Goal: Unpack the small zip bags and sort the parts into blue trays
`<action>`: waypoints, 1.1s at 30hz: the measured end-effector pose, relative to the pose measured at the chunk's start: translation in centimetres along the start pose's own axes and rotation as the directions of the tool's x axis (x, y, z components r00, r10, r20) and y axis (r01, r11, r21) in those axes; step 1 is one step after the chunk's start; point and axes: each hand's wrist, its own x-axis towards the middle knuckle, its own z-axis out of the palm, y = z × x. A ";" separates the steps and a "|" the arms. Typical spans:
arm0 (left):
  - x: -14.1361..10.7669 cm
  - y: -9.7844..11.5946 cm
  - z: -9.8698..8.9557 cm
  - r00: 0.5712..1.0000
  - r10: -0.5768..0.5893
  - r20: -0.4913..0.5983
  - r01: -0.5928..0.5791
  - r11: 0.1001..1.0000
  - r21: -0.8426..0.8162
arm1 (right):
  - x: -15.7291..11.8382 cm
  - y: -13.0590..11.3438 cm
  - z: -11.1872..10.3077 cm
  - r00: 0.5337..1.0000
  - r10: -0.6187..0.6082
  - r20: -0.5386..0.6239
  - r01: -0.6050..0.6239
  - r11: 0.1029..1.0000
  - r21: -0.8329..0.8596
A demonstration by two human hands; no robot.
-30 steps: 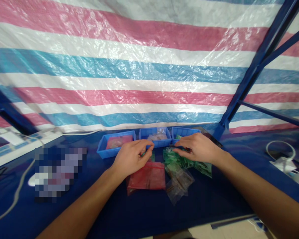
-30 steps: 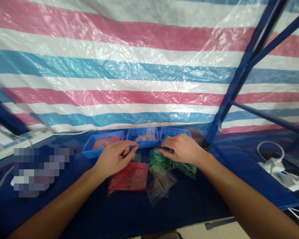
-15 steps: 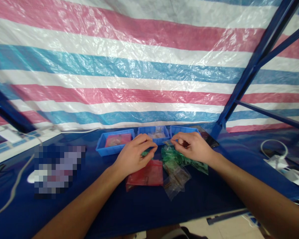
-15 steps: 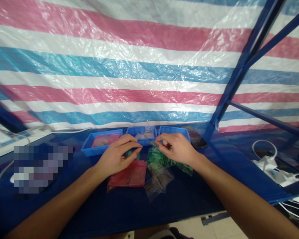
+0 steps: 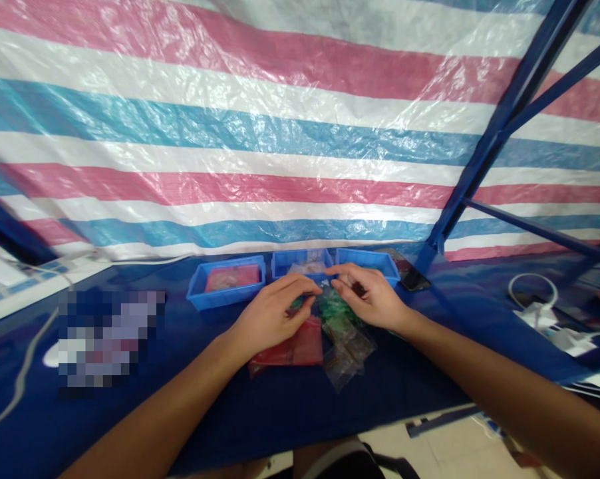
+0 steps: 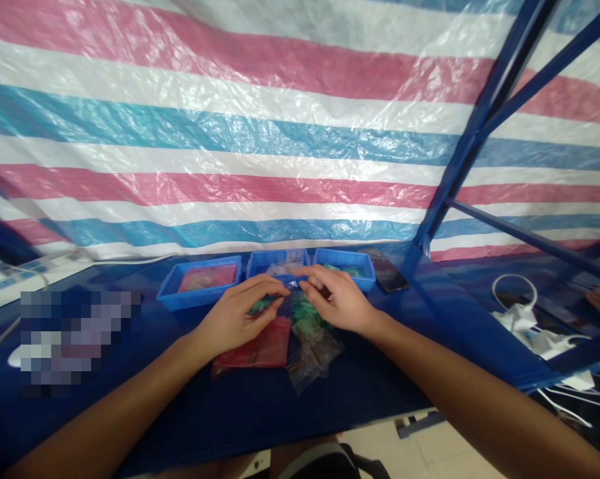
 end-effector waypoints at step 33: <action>-0.2 -1.1 0.5 0.991 0.061 -0.118 -0.054 0.997 0.060 | 0.2 -0.7 2.0 0.946 0.286 0.150 -0.307 0.648 0.697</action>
